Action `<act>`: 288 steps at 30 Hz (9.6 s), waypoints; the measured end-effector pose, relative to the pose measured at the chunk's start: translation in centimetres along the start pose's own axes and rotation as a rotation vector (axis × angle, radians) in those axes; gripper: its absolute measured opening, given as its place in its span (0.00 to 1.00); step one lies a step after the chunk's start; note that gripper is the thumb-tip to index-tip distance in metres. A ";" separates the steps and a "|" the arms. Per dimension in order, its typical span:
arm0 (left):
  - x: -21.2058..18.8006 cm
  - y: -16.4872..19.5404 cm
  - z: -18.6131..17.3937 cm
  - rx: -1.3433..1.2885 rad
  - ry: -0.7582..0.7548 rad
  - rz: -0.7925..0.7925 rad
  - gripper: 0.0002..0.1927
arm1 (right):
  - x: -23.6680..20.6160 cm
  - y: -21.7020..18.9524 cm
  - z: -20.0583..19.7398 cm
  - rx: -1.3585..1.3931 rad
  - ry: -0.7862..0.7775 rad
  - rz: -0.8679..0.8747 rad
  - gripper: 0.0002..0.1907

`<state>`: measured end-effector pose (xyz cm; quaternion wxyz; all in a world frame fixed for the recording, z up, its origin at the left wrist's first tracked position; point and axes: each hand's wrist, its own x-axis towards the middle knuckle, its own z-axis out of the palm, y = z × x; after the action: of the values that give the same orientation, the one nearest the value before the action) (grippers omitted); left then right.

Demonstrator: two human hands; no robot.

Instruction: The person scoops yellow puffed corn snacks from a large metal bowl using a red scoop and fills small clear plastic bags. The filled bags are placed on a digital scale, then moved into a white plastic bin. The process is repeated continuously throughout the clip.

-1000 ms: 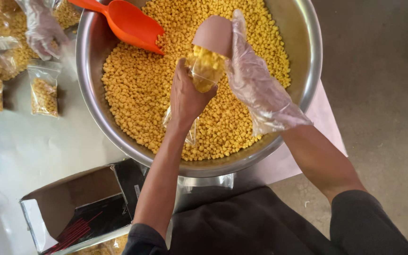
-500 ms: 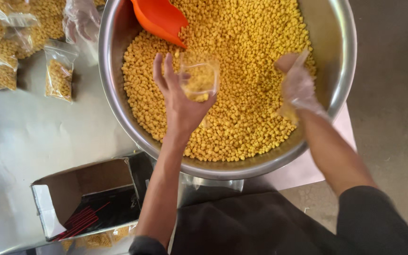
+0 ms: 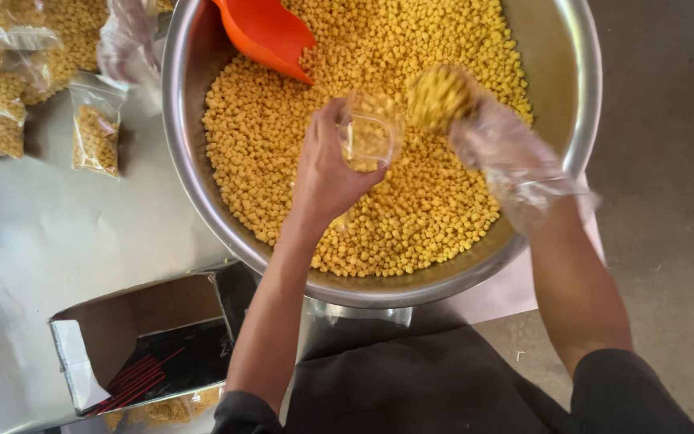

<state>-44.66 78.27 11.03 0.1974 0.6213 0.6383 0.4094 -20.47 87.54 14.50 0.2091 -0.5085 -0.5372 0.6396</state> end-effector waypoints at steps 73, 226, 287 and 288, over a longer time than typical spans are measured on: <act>-4.5 1.7 3.0 -0.378 -0.176 0.047 0.71 | -5.0 -4.9 -1.2 -0.291 -0.498 -0.513 0.08; -64.4 -16.4 -21.6 -0.341 0.309 -1.695 0.17 | -14.5 8.1 38.7 -0.058 -0.023 -0.544 0.11; -49.1 -6.0 -31.1 -0.106 0.678 -0.659 0.13 | -14.7 -1.9 50.1 -1.046 -0.482 -0.844 0.07; -47.3 -4.9 -31.8 -0.070 0.659 -0.533 0.15 | -15.6 -2.7 49.7 -1.039 -0.491 -0.941 0.06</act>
<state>-64.90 24.80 13.77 0.1027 0.2636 0.7913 0.5420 -58.51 52.12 18.86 0.0676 -0.1005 -0.9629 0.2412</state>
